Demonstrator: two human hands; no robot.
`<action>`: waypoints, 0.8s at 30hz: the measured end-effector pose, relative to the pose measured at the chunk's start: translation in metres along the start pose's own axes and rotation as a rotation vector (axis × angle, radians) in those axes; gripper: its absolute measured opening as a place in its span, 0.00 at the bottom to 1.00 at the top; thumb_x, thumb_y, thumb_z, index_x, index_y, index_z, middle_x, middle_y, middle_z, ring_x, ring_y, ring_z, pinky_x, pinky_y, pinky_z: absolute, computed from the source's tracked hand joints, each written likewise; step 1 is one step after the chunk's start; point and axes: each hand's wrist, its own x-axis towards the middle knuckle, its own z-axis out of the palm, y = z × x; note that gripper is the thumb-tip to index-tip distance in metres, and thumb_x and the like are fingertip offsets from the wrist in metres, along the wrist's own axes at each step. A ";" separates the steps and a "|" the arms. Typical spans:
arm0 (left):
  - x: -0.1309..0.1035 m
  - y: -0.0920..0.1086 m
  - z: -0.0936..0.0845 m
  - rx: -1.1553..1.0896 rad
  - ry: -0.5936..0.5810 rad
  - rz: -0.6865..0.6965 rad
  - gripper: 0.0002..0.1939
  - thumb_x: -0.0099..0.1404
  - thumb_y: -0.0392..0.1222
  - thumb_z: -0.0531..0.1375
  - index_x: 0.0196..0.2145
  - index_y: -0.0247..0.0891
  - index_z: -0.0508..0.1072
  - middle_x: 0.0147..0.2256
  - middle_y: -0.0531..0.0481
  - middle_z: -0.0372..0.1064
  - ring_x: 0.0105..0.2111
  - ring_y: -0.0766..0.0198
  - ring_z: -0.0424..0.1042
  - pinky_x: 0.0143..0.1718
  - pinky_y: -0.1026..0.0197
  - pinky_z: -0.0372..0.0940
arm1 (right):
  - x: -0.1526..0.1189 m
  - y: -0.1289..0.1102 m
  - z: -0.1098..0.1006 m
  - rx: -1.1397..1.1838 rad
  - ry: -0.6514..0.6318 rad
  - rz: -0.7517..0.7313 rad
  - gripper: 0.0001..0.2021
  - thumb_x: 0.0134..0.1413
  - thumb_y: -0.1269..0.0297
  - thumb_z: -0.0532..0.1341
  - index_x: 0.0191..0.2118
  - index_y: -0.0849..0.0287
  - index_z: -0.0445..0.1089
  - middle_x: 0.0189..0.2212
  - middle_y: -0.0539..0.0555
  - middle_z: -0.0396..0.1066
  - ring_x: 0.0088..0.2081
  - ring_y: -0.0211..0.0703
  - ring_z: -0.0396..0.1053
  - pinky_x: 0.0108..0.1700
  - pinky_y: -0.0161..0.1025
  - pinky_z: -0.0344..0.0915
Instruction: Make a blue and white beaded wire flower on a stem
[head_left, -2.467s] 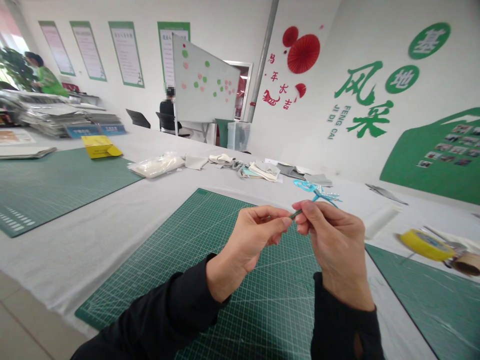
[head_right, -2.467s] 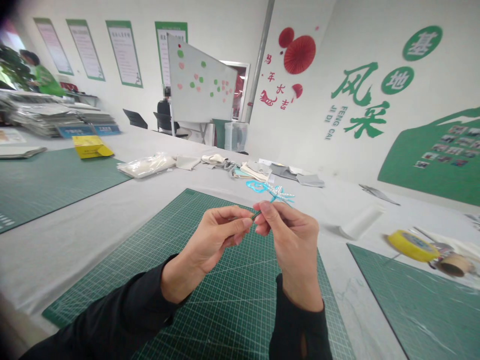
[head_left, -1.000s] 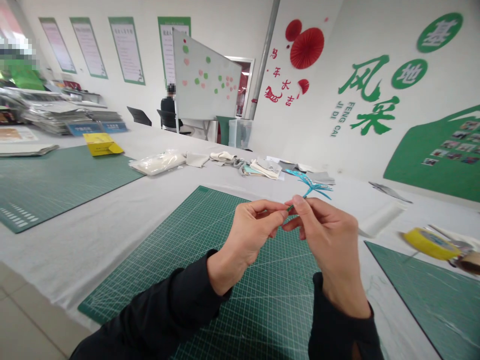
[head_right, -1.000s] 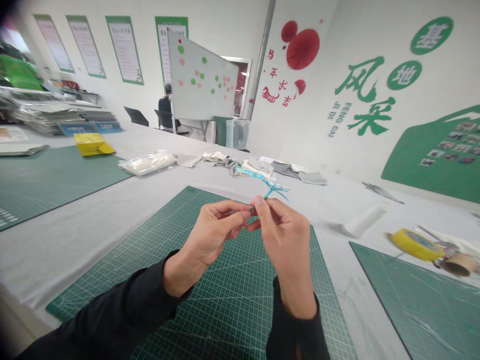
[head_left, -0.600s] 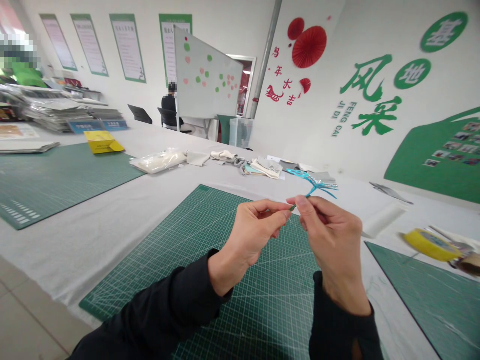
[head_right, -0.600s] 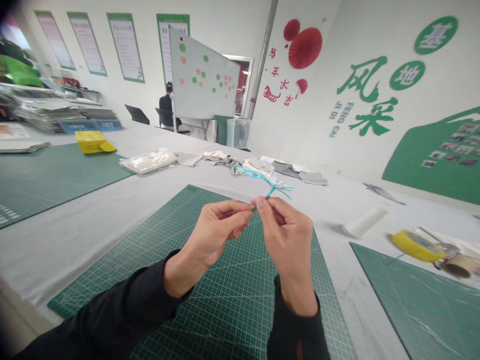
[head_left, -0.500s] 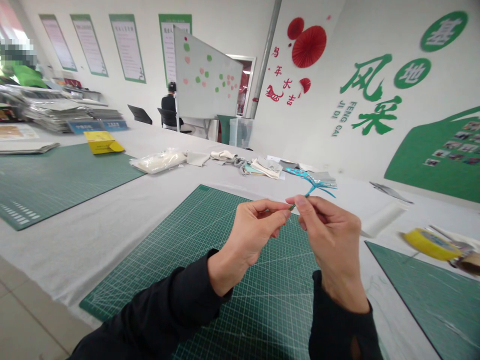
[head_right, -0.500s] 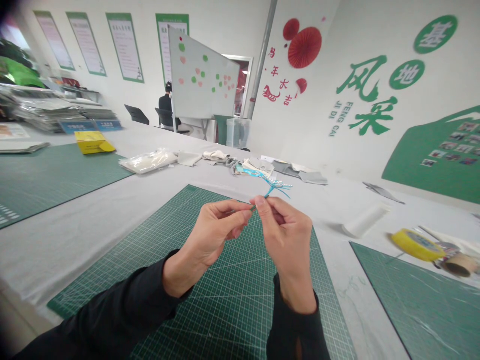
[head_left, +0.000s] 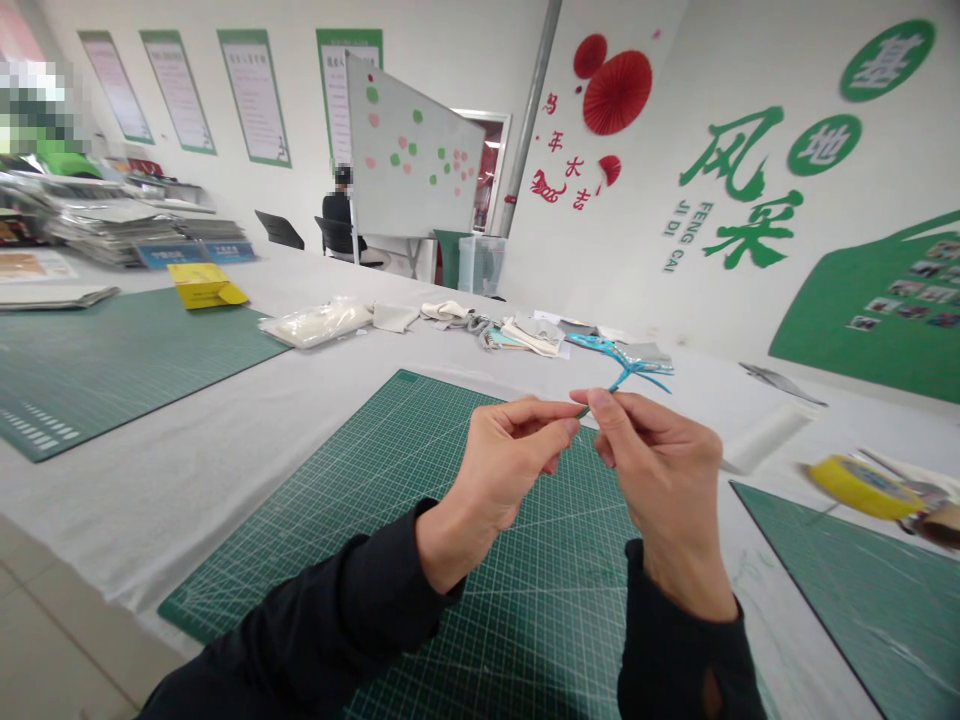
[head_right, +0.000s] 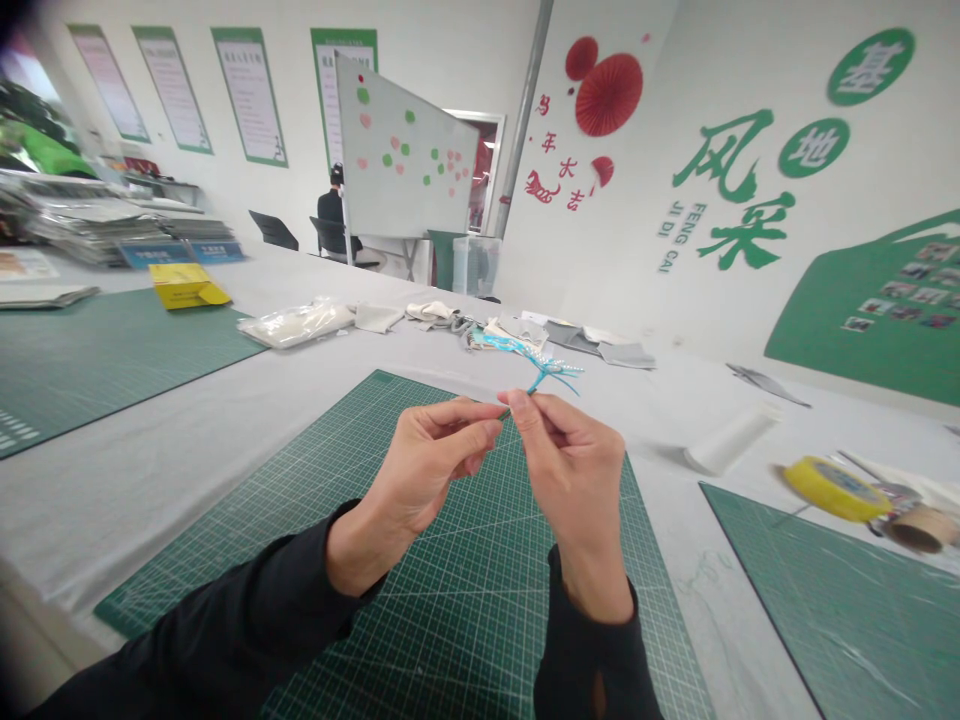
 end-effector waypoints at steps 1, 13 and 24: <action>0.000 0.000 0.000 0.006 0.002 0.008 0.05 0.49 0.36 0.67 0.27 0.33 0.79 0.18 0.56 0.64 0.16 0.75 0.58 0.18 0.68 0.50 | 0.000 0.000 0.000 0.001 0.000 0.000 0.15 0.55 0.52 0.61 0.36 0.57 0.79 0.14 0.44 0.54 0.19 0.31 0.51 0.21 0.34 0.48; 0.007 0.001 -0.006 -0.091 0.023 -0.072 0.06 0.50 0.35 0.67 0.28 0.33 0.79 0.18 0.54 0.65 0.15 0.77 0.57 0.17 0.70 0.47 | 0.010 0.023 -0.001 0.237 -0.245 0.055 0.07 0.51 0.59 0.66 0.33 0.55 0.77 0.21 0.47 0.67 0.25 0.32 0.61 0.27 0.33 0.58; 0.002 0.007 -0.002 -0.107 0.010 -0.105 0.05 0.50 0.35 0.68 0.27 0.31 0.78 0.19 0.54 0.67 0.15 0.78 0.58 0.16 0.71 0.50 | 0.010 0.025 0.005 0.507 -0.107 0.112 0.04 0.47 0.64 0.69 0.29 0.56 0.75 0.23 0.46 0.68 0.25 0.30 0.61 0.29 0.32 0.59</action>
